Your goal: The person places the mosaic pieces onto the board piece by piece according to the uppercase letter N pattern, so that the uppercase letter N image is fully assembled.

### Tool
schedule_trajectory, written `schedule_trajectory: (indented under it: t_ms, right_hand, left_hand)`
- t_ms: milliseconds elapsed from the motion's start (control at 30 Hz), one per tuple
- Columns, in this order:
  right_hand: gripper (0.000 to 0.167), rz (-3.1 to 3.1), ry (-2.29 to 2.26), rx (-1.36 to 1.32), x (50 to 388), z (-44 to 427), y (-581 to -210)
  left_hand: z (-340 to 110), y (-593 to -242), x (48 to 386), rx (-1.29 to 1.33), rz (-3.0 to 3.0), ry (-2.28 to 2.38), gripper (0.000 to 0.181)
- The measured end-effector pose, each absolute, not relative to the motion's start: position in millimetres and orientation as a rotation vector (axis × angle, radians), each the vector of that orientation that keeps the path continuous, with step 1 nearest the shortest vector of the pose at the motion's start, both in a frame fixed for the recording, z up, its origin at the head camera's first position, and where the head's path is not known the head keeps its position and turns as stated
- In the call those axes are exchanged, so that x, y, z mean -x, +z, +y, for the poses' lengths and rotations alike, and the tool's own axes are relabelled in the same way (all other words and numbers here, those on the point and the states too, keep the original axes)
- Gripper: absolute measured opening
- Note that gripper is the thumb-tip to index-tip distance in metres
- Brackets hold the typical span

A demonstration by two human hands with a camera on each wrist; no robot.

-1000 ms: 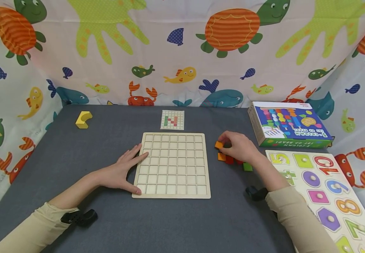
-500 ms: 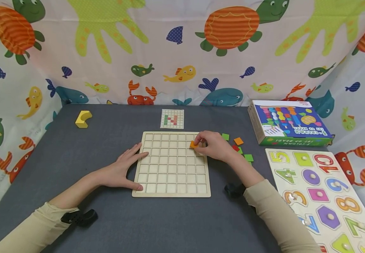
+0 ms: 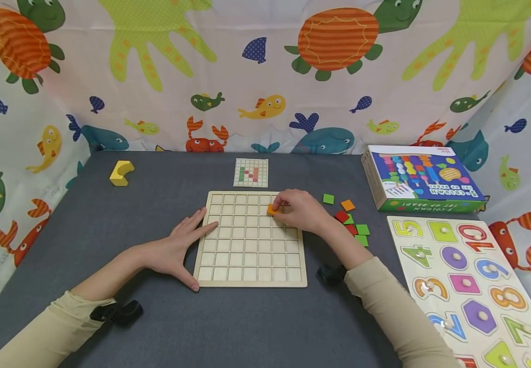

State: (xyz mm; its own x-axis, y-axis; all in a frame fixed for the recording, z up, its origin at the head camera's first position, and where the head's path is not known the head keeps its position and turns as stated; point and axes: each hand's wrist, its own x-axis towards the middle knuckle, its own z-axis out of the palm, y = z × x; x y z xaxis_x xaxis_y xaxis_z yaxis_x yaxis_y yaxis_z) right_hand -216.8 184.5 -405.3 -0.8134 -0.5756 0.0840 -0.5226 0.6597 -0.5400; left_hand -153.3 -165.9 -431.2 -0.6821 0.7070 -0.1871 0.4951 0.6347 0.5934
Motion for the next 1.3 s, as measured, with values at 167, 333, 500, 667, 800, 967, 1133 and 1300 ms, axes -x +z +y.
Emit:
schedule_trajectory:
  t_ms: [167, 333, 500, 667, 800, 967, 1133, 1300]
  right_hand:
    - [0.017, 2.767, -0.865, 0.913, 218, 180, -406]
    - [0.017, 2.763, -0.843, 0.937, 219, 176, -406]
    - [0.016, 2.762, -0.84, 0.979, 220, 173, -405]
    - [0.016, 2.769, -0.808, 0.969, 221, 170, -403]
    - [0.016, 2.765, -0.778, 0.967, 221, 169, -403]
    - [0.014, 2.763, -0.782, 0.974, 222, 167, -403]
    - [0.014, 2.757, -0.795, 0.991, 223, 167, -404]
    - [0.015, 2.756, -0.805, 1.021, 221, 171, -405]
  left_hand:
    - [-165, -430, 153, -0.951, 2.453, 0.701, 0.135]
    - [-165, -431, 153, -0.94, 2.457, 0.695, 0.135]
    - [-164, -430, 152, -0.945, 2.467, 0.697, 0.135]
    - [-163, -430, 152, -0.936, 2.481, 0.686, 0.135]
    - [-163, -432, 151, -0.936, 2.496, 0.662, 0.135]
    - [-163, -434, 152, -0.949, 2.511, 0.659, 0.134]
    - [-164, -435, 151, -0.955, 2.516, 0.657, 0.134]
    - [-163, -434, 151, -0.957, 2.51, 0.669, 0.134]
